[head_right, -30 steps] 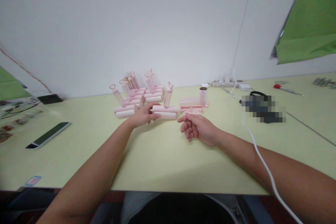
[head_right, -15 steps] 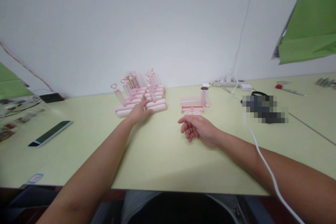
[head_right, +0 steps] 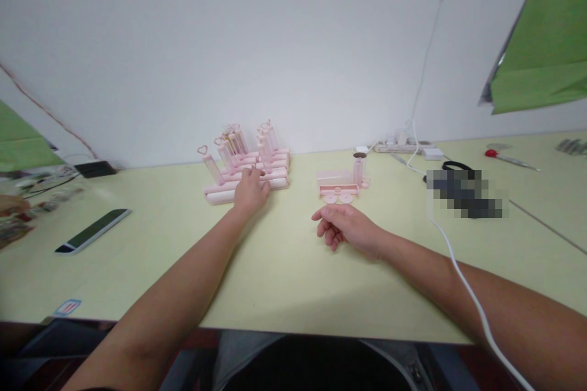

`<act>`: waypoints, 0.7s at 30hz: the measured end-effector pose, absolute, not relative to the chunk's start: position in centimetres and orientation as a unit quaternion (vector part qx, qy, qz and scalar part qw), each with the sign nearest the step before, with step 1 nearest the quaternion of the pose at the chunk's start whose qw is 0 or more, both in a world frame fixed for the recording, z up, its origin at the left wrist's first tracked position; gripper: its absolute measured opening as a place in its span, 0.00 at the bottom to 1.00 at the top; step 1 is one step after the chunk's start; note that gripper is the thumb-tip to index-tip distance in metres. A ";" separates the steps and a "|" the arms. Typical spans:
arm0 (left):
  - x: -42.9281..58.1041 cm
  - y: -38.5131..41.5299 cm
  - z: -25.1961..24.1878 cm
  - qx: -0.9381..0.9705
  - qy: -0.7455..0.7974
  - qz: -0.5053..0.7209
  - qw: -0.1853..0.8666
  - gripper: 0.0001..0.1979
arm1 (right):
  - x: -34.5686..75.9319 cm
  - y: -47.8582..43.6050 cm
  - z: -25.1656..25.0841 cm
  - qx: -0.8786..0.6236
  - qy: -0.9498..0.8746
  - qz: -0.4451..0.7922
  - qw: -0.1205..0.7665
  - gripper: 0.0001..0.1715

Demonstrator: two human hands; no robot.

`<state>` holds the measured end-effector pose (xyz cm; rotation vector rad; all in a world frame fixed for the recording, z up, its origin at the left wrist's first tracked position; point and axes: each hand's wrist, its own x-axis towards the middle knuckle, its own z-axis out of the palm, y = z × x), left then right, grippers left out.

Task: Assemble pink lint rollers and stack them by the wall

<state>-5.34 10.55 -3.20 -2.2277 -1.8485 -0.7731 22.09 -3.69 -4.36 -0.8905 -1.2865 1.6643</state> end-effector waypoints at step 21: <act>-6.0 12.0 -5.4 -0.797 -0.582 -0.147 0.067 0.27 | 22.4 -3.3 -5.3 -0.454 -0.713 0.410 0.344 0.12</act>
